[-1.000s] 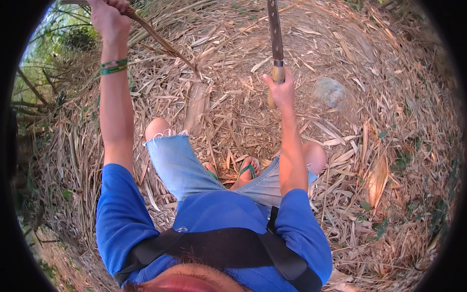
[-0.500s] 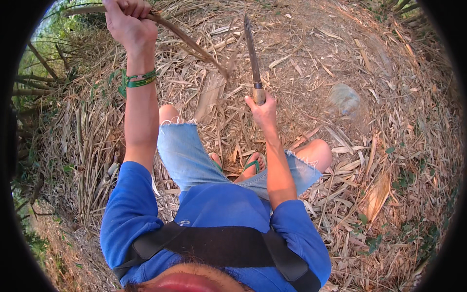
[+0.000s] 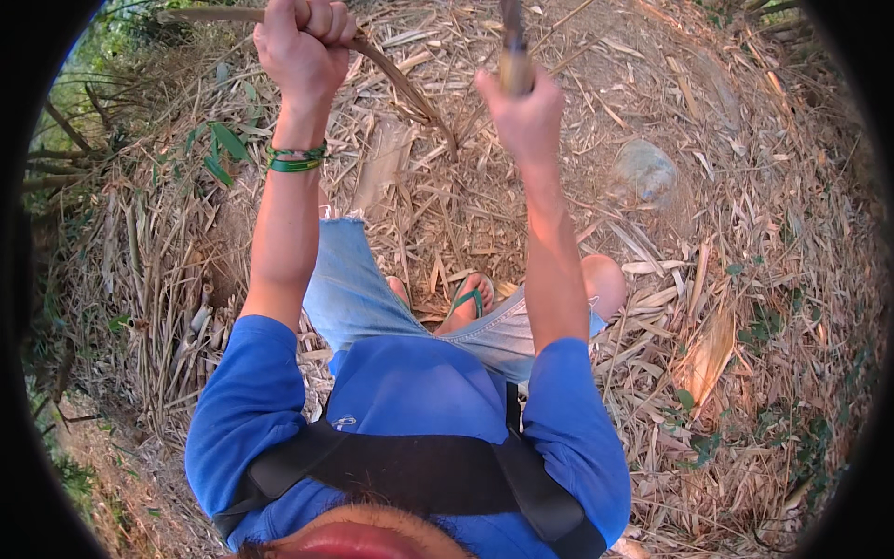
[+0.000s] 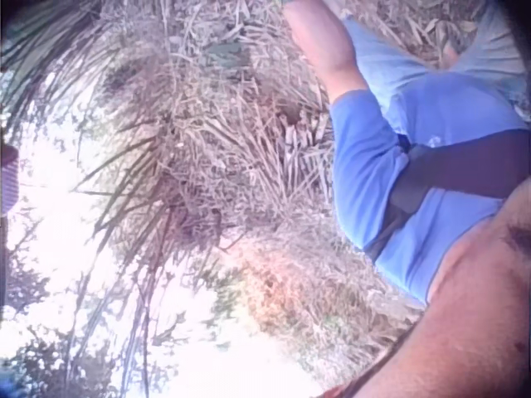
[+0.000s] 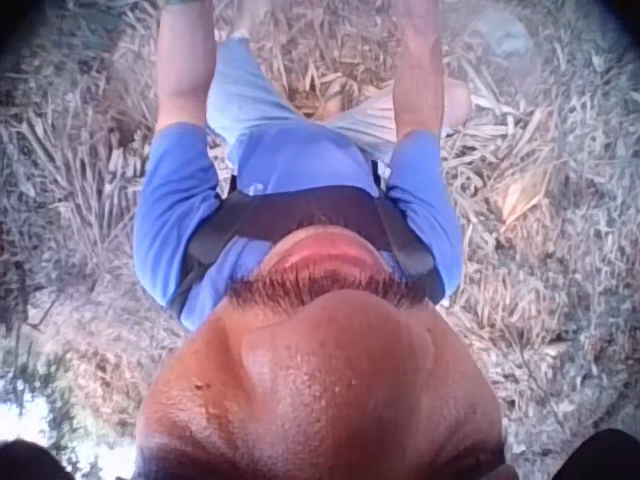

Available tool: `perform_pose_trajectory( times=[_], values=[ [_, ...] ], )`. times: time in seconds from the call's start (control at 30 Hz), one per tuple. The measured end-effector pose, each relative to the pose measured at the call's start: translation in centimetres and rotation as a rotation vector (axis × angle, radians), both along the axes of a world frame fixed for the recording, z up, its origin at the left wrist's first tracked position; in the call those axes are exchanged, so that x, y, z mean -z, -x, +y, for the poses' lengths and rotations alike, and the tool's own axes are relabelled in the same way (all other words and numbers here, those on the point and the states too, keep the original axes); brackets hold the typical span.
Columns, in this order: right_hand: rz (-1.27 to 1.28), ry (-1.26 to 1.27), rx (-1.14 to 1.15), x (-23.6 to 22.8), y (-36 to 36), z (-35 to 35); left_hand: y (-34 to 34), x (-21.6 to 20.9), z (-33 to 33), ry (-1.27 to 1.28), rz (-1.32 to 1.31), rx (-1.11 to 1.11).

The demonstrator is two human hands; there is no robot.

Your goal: The person splits pieces of bamboo using a cleaver-style knife, positioning the bamboo on the ground and striking it to divide the stalks.

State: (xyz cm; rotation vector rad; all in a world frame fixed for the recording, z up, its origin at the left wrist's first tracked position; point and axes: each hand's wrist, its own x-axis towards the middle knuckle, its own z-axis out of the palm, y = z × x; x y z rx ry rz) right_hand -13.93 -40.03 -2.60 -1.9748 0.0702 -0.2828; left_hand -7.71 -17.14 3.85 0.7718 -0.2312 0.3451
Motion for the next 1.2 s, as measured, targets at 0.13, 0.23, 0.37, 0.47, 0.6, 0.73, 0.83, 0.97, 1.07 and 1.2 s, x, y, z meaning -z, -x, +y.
perform_pose_trajectory(
  times=[0.13, 0.23, 0.37, 0.47, 0.6, 0.73, 0.83, 0.97, 1.07, 1.2],
  values=[
    [-0.28, -0.247, -0.007, -2.1, -0.6, 2.2, 0.2, 0.0, 0.0, 0.35, -0.108, 0.27],
    [0.025, 0.117, 0.149, 16.9, 6.6, 0.9, 0.6, -0.6, 0.3, 0.144, -0.086, 0.137],
    [1.079, 0.128, 0.179, 35.7, 18.0, -5.7, 0.9, -0.3, -0.9, 0.044, 0.013, 0.046],
    [0.961, -0.572, 0.283, 31.3, 16.1, -4.3, -0.3, 3.1, 2.0, 0.266, -0.001, 0.139],
    [0.788, -0.255, 0.137, 19.9, 9.1, -2.9, 0.0, 2.6, 3.0, 0.254, -0.02, 0.123],
    [0.481, -0.296, 0.107, 12.3, 4.3, -2.2, -0.1, 1.7, 3.5, 0.212, 0.074, -0.044],
    [0.368, -0.375, 0.057, 9.3, 3.8, -0.7, 1.0, -1.0, 8.5, 0.209, 0.125, -0.366],
    [0.406, -0.447, -0.006, 12.0, 6.6, -1.7, 8.0, -7.7, 21.4, 0.472, -0.066, -0.465],
    [0.546, -0.473, 0.039, 14.8, 7.1, -2.1, 15.9, -12.4, 29.9, 0.158, -0.31, -0.903],
    [0.69, -0.404, 0.033, 17.7, 8.8, -0.6, 36.5, -22.1, 38.1, -0.335, -0.604, -1.161]
  ],
)
